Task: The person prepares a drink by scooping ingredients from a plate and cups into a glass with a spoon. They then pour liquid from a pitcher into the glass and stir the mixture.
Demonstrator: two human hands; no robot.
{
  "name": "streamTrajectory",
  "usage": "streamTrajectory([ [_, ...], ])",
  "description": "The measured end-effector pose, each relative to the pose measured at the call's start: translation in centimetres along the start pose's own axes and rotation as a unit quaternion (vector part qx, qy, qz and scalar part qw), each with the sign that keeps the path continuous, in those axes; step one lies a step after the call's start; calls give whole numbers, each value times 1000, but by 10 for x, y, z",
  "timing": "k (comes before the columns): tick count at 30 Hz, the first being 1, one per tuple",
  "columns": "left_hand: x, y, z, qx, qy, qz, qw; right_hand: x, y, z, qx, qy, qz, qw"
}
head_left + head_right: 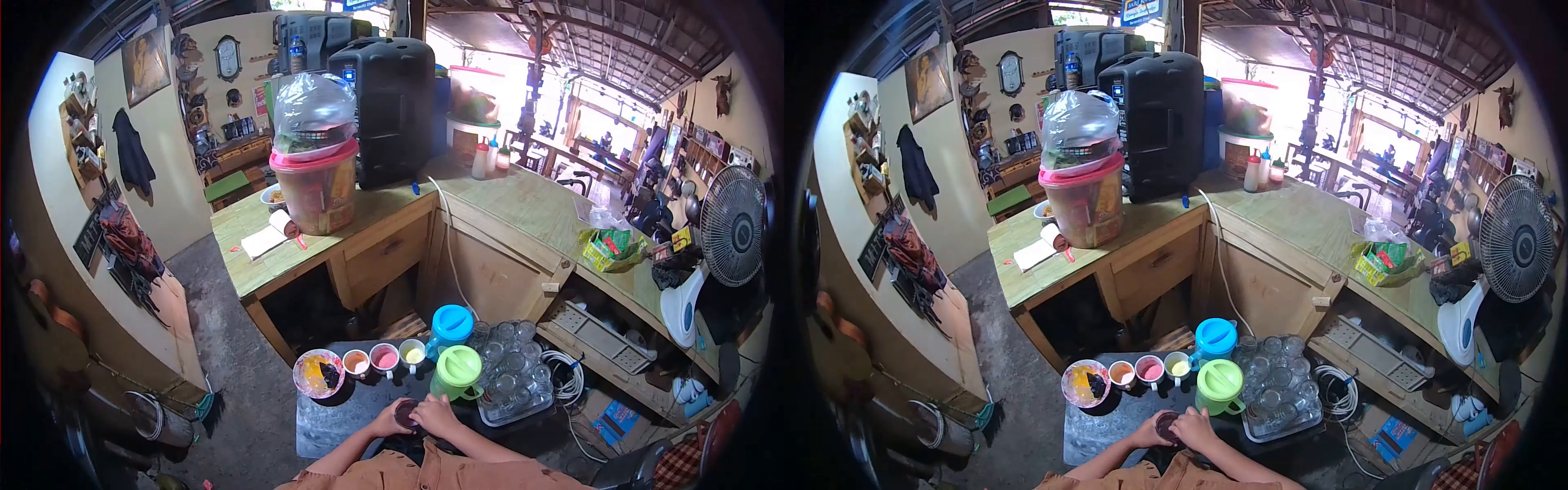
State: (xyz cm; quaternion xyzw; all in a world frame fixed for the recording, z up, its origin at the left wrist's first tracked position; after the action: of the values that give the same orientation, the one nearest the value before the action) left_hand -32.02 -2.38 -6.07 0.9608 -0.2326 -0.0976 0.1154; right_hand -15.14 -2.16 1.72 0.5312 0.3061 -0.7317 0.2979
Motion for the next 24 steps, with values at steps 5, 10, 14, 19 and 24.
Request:
streamTrajectory([
  [5,-1,0,-4,17,-21,-6,1000,-12,-3,4,-12,-43,-44,998],
  [10,0,1,-4,26,-21,-10,999,-6,-2,8,15,15,32,999],
  [14,1,-1,1,16,-13,-14,1000,-17,-10,8,20,-25,-20,999],
  [19,1,3,-8,27,-38,-17,999,-6,-5,6,32,20,39,999],
  [24,5,0,0,29,12,-20,999,-18,-12,3,50,-15,-31,998],
])
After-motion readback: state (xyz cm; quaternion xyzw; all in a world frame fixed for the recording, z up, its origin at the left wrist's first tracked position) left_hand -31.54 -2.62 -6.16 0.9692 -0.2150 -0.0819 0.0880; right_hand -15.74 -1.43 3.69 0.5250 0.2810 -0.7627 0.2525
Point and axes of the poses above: each hand's wrist, its own y-axis away from the middle knuckle, its own x-axis out of the palm, z = x × y, the point moved 2 cm from there along -y, towards the middle knuckle, and after that the axes turned 15 degrees about -x, right-handed, at the moved point
